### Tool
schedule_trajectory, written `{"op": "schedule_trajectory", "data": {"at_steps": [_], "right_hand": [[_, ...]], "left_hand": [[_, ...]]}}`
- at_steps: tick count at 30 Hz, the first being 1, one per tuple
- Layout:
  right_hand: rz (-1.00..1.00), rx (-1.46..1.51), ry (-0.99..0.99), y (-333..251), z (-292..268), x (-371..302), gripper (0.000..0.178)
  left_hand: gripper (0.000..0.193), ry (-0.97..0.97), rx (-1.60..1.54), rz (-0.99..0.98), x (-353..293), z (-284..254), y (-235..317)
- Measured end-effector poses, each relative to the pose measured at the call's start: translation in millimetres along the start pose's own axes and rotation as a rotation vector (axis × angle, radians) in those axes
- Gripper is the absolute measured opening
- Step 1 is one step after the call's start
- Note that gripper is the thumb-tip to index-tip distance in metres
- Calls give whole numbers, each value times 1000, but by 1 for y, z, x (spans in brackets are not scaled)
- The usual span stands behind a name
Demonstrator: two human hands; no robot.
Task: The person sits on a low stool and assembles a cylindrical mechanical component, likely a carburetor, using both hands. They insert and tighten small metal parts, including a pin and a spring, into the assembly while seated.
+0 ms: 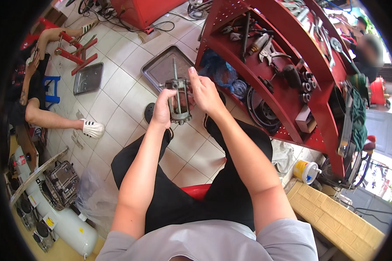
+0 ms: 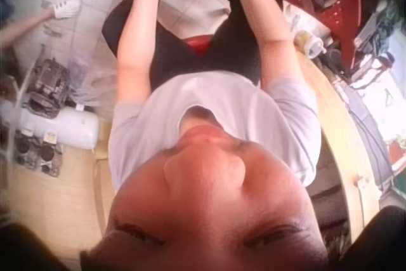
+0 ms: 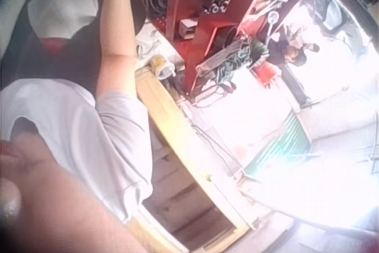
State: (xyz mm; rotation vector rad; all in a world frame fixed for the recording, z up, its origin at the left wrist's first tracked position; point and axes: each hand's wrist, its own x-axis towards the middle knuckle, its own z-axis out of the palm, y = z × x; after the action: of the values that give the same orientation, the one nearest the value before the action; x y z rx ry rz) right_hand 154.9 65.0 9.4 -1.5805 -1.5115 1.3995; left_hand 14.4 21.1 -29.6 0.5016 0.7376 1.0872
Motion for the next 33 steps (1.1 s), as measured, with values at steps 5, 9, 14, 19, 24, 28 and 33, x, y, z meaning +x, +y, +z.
{"op": "schedule_trajectory", "data": {"at_steps": [5, 9, 14, 19, 24, 28, 33], "right_hand": [[-22, -34, 88, 3, -15, -41, 63], [11, -108, 99, 17, -11, -37, 60], [26, -121, 26, 31, -5, -9, 55], [-93, -230, 12, 41, 1, 3, 48], [-106, -195, 67, 44, -4, 0, 50], [93, -196, 5, 36, -13, 5, 50], [59, -133, -95, 46, -12, 10, 41]], "left_hand": [[45, -42, 156, -73, -11, 13, -15], [46, 14, 30, -205, -14, 20, -15], [44, 53, -137, -254, -7, 11, -11], [44, 103, -147, -267, -5, -5, -4], [38, 187, -87, -242, -5, -10, -8], [37, 250, -21, -235, -6, -6, -5], [36, 241, 16, -247, -6, -3, -2]]}}
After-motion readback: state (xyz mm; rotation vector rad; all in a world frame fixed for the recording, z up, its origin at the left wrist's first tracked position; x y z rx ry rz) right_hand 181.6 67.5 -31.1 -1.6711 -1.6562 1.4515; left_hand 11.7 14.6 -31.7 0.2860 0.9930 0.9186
